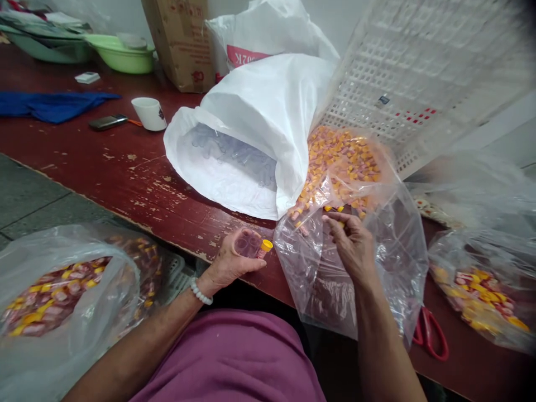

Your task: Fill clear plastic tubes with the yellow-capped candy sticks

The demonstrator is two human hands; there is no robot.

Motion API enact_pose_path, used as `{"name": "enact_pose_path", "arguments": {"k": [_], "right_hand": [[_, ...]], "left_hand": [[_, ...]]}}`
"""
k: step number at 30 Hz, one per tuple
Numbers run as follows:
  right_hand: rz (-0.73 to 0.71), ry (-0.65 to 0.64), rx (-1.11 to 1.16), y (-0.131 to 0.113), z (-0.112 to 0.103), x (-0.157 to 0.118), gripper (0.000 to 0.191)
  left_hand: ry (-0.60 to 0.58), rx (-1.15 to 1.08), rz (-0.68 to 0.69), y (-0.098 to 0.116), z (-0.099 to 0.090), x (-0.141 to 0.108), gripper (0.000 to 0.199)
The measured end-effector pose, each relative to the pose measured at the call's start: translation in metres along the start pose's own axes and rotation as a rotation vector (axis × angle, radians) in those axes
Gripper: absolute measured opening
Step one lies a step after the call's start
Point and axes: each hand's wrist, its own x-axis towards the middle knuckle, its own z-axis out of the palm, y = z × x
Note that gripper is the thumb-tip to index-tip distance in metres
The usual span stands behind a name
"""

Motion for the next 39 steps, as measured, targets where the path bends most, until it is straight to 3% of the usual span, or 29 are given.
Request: {"name": "enact_pose_path", "arguments": {"k": [3, 6, 11, 14, 17, 21, 25, 28, 30, 32, 34, 37, 39], "right_hand": [[-0.207, -0.178, 0.184, -0.057, 0.011, -0.018, 0.014], [-0.315, -0.331, 0.233, -0.083, 0.027, -0.026, 0.013], [-0.265, -0.439, 0.253, -0.079, 0.034, -0.026, 0.034], [-0.281, -0.399, 0.225, -0.078, 0.029, -0.029, 0.028], [-0.351, -0.466, 0.127, -0.078, 0.03, -0.037, 0.023], [-0.317, -0.522, 0.088, -0.079, 0.039, -0.049, 0.028], [-0.313, -0.489, 0.105, -0.061, 0.033, -0.043, 0.035], [-0.115, -0.176, 0.055, -0.016, 0.021, -0.021, 0.027], [0.055, 0.003, -0.147, 0.02, 0.018, -0.004, 0.026], [0.123, -0.09, -0.284, 0.048, 0.021, 0.01, 0.025], [0.111, -0.215, -0.35, 0.06, 0.029, 0.017, 0.025], [0.119, -0.313, -0.36, 0.053, 0.043, 0.021, 0.034], [0.149, -0.373, -0.236, 0.044, 0.05, 0.022, 0.044]], "left_hand": [[-0.069, 0.178, 0.086, -0.001, 0.001, -0.001, 0.044], [-0.114, 0.315, 0.174, -0.003, 0.0, -0.004, 0.041], [-0.153, 0.355, 0.191, -0.001, -0.002, -0.008, 0.04], [-0.144, 0.334, 0.136, 0.002, -0.004, -0.007, 0.042], [-0.165, 0.312, 0.126, 0.002, -0.004, -0.006, 0.041], [-0.184, 0.328, 0.114, 0.0, -0.002, -0.006, 0.036], [-0.116, 0.211, 0.048, 0.001, -0.003, -0.001, 0.041], [-0.019, 0.01, -0.049, 0.003, -0.007, 0.003, 0.046], [0.025, -0.056, -0.081, 0.003, -0.009, 0.003, 0.047], [0.04, -0.082, -0.105, 0.002, -0.01, 0.002, 0.048], [0.053, -0.124, -0.142, 0.001, -0.009, 0.001, 0.052], [0.071, -0.166, -0.166, 0.001, -0.008, -0.001, 0.058], [0.064, -0.165, -0.168, 0.0, -0.008, -0.001, 0.059]]}}
